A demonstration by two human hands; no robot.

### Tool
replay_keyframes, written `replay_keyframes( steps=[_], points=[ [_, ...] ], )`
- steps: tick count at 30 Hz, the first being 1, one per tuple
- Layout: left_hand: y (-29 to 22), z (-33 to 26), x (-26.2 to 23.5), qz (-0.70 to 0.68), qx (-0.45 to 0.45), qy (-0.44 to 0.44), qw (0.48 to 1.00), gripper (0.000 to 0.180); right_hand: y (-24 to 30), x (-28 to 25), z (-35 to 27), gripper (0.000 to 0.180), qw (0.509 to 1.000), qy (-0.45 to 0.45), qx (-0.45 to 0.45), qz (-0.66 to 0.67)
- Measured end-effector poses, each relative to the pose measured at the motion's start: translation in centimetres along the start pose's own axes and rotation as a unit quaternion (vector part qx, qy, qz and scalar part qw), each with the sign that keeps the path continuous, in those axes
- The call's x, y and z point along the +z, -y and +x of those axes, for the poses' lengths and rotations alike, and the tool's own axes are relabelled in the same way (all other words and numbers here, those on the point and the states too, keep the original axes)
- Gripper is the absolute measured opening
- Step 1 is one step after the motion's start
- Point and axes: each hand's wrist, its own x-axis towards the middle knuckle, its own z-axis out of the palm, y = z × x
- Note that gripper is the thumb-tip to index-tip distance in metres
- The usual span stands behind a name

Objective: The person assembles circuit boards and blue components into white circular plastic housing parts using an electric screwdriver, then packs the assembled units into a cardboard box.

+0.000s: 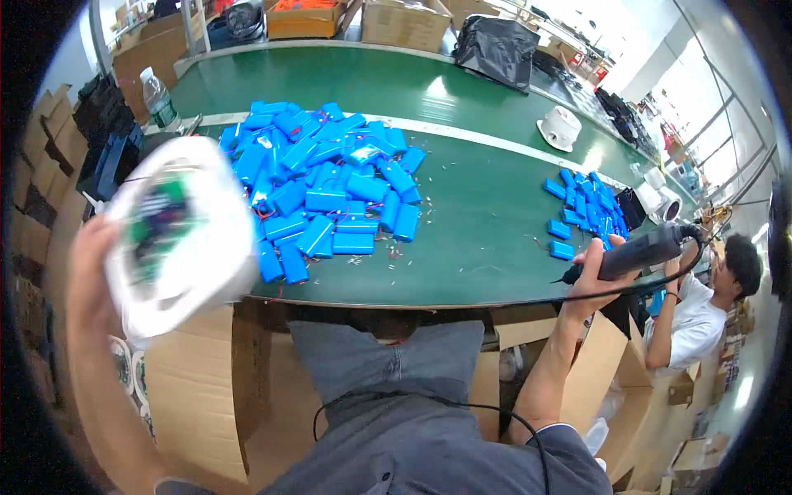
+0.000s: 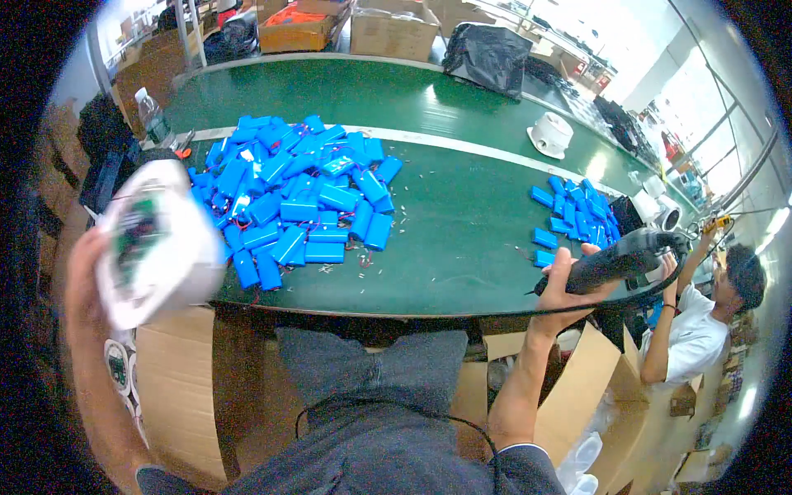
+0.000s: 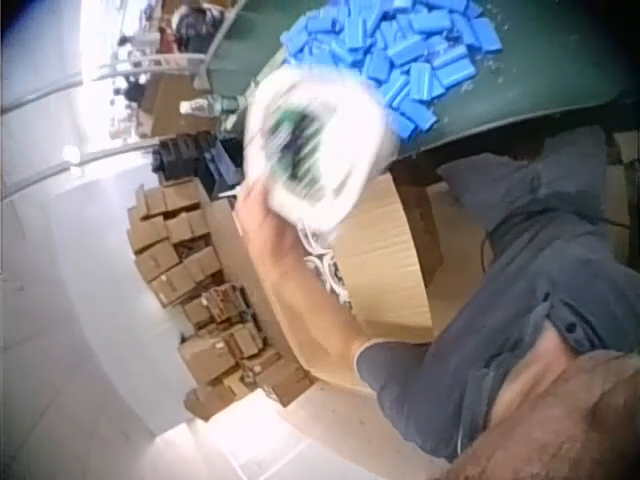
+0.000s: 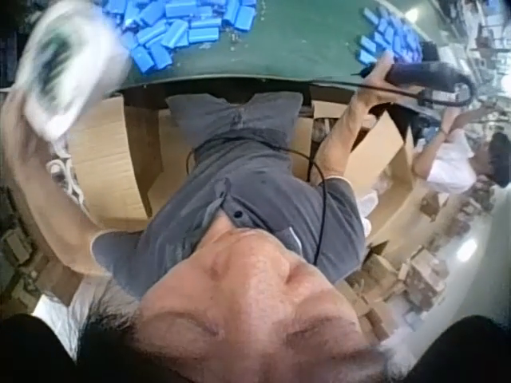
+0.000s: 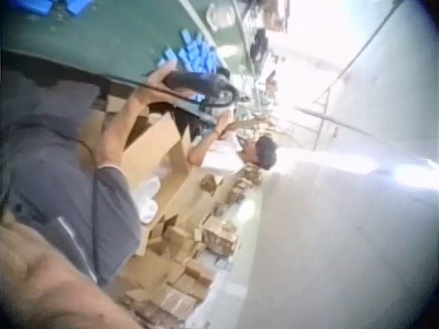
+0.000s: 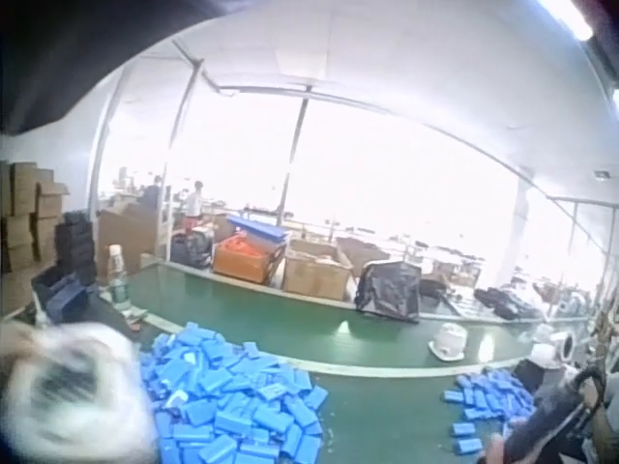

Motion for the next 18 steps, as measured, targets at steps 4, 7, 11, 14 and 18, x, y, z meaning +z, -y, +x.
replay_keyframes(
  steps=[4, 7, 11, 14, 18],
  points=[
    [0.3, 1.7, 21.4, 0.012, -0.074, 0.186, 0.98, 0.013, -2.5, -2.3, 0.3, 0.049, 0.998, -0.051, -0.03, -0.007],
    [3.8, 2.4, 31.1, -0.035, -0.13, 0.234, 0.963, 0.011, -2.2, -3.0, 1.2, 0.043, 0.998, 0.058, -0.012, 0.007],
    [8.0, 3.8, 37.6, -0.02, -0.134, 0.27, 0.953, 0.013, -1.1, -3.3, 4.0, 0.036, 0.973, 0.173, 0.099, 0.115],
    [9.9, 4.5, 38.9, 0.011, -0.128, 0.279, 0.952, 0.013, -1.2, -3.3, 5.8, 0.052, 0.92, 0.222, 0.163, 0.279],
    [10.6, 4.9, 38.2, 0.096, -0.023, 0.261, 0.96, 0.019, 0.0, -0.9, 6.2, 0.044, 0.851, 0.254, 0.215, 0.406]
  ],
)
